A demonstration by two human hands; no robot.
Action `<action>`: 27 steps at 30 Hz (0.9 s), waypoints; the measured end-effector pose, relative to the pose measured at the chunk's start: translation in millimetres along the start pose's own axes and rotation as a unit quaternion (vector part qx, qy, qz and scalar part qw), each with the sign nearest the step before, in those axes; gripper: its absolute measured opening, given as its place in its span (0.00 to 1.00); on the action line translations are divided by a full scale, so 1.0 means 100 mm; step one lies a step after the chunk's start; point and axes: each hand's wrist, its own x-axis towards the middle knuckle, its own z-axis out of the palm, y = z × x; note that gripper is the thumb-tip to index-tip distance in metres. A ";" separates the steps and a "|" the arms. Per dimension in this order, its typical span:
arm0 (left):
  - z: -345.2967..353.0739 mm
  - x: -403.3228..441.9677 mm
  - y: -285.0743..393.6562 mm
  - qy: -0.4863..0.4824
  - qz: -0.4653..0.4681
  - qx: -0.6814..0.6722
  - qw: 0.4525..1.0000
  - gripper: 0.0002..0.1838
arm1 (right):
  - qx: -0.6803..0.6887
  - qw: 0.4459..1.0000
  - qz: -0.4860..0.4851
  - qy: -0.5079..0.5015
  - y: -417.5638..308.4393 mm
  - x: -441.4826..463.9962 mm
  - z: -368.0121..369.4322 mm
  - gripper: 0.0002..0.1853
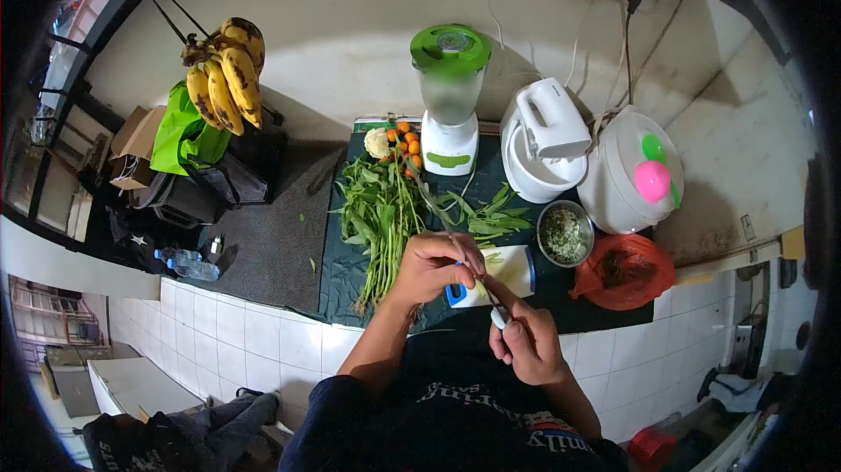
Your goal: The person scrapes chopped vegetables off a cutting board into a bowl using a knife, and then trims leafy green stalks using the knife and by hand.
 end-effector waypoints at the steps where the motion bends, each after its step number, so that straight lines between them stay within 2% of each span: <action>1: -0.02 0.01 0.01 -0.015 0.017 0.021 1.000 0.09 | 0.000 1.000 0.000 0.001 -0.01 0.01 0.01 0.30; 5: 0.00 -0.02 0.07 -0.001 0.015 0.065 0.998 0.09 | -0.015 1.000 0.004 0.009 -0.03 0.01 0.01 0.30; 13: 0.01 -0.04 0.04 -0.010 0.026 0.051 0.998 0.11 | -0.034 0.999 0.000 -0.003 0.05 0.03 -0.01 0.28; 15: -0.02 -0.05 0.00 -0.017 0.014 0.038 0.999 0.14 | -0.097 0.994 -0.039 0.012 0.12 0.02 0.00 0.28; 16: -0.06 -0.07 -0.06 -0.020 0.011 0.030 0.999 0.14 | -0.096 0.995 -0.036 0.012 0.14 0.01 0.02 0.28; 19: -0.11 -0.09 -0.12 -0.013 0.036 0.030 0.999 0.11 | -0.106 0.987 -0.114 0.039 0.16 0.03 0.05 0.28; 20: -0.10 -0.07 -0.14 -0.019 0.057 0.027 0.998 0.08 | -0.112 0.987 -0.109 0.037 0.16 0.05 0.05 0.28; 22: -0.11 -0.07 -0.14 -0.024 0.056 0.041 0.997 0.08 | -0.117 0.987 -0.102 0.034 0.11 0.06 0.04 0.28; 24: -0.13 -0.06 -0.10 -0.028 0.057 0.056 0.996 0.08 | -0.114 0.993 -0.038 0.009 0.03 0.06 0.03 0.28; 27: -0.11 -0.05 -0.03 -0.039 0.044 0.071 0.996 0.09 | -0.102 0.994 -0.037 -0.001 0.11 0.05 0.01 0.28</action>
